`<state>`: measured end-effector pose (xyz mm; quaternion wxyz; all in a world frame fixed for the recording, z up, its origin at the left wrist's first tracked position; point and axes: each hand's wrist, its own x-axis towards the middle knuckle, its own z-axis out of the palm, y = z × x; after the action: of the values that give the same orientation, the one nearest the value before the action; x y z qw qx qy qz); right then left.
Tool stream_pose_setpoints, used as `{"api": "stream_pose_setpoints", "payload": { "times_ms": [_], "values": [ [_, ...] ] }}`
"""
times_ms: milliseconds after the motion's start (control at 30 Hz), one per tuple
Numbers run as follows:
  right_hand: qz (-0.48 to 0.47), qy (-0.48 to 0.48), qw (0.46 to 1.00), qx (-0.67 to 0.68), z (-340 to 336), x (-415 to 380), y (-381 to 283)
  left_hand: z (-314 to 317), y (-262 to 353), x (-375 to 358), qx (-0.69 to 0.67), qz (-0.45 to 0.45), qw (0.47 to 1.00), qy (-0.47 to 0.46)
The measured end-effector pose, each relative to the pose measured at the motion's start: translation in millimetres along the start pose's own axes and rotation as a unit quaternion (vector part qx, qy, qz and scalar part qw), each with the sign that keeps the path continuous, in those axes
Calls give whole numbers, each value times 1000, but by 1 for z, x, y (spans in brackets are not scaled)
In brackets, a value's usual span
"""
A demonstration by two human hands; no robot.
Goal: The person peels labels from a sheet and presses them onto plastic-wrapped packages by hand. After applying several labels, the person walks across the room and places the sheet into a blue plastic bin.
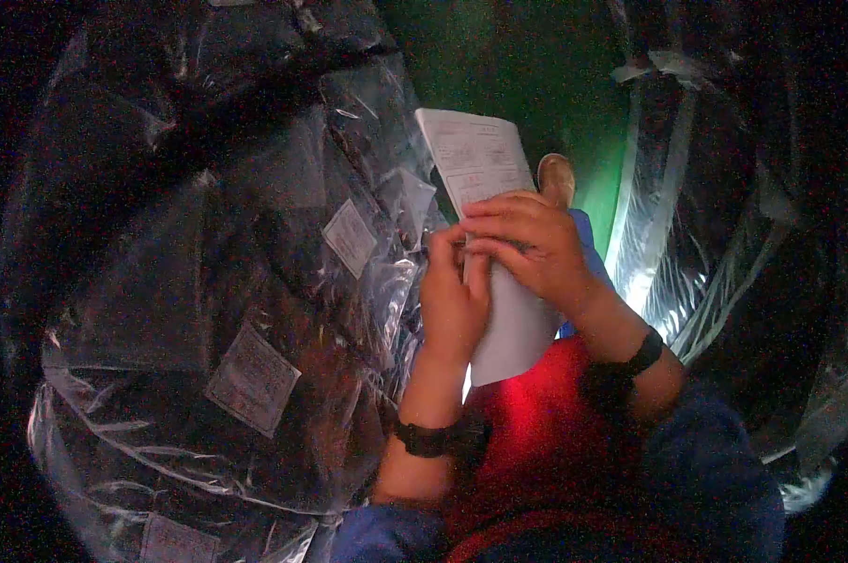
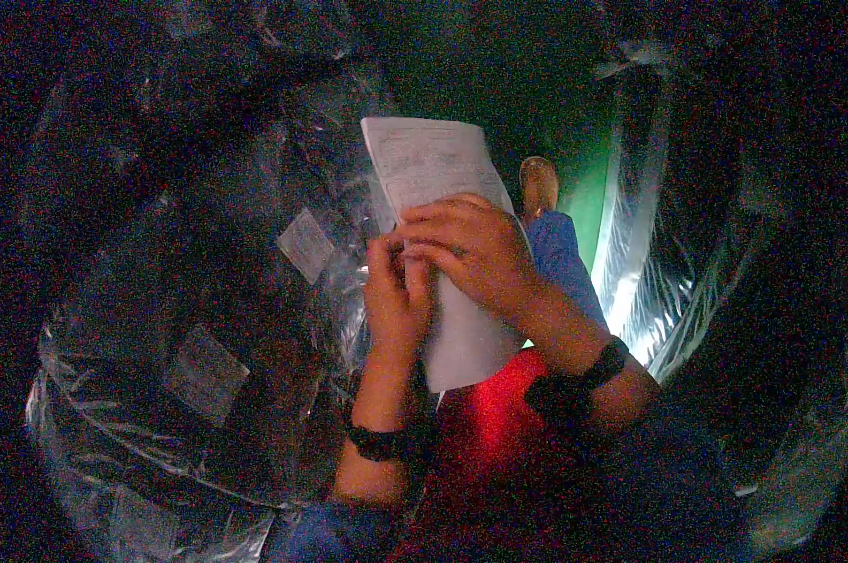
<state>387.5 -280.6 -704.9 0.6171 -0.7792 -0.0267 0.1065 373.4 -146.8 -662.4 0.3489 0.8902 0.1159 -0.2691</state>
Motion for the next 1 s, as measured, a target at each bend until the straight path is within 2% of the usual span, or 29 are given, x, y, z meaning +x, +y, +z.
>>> {"api": "stream_pose_setpoints", "payload": {
  "times_ms": [67,267,367,467,533,633,733,767,833,867,900,933,967,1000],
  "values": [
    [-5,-16,1000,18,-4,3,1,-1,-3,-3,5,59,998,12],
    [11,-22,999,29,-5,-1,5,-5,-6,-9,-164,-2,986,26],
    [39,10,998,42,-4,-3,-1,-4,-2,-5,-236,17,971,34],
    [88,46,994,54,-1,-4,-1,-1,-1,-4,-250,-22,967,52],
    [146,70,986,48,5,-7,-1,0,2,-2,-294,-90,951,35],
    [260,143,950,100,17,-12,6,7,-12,3,-329,-153,932,18],
    [347,297,834,309,3,-25,35,14,-20,9,-324,-175,930,-4],
    [341,364,810,309,-7,-30,30,16,-20,12,-318,-180,931,-14],
    [373,434,801,178,-18,-30,16,23,-20,16,-300,-201,932,0],
    [248,348,899,97,-14,-37,15,26,-20,19,-291,-211,933,7],
    [112,250,962,14,-7,-46,15,34,-27,21,-267,-160,950,25],
    [-27,142,987,-68,-2,-51,13,43,-41,21,-241,-110,963,43],
    [-35,83,994,-68,1,-52,8,52,-52,19,-215,-60,973,60],
    [-42,25,996,-69,4,-46,-2,51,-40,22,-444,-167,880,31]
  ]
}}
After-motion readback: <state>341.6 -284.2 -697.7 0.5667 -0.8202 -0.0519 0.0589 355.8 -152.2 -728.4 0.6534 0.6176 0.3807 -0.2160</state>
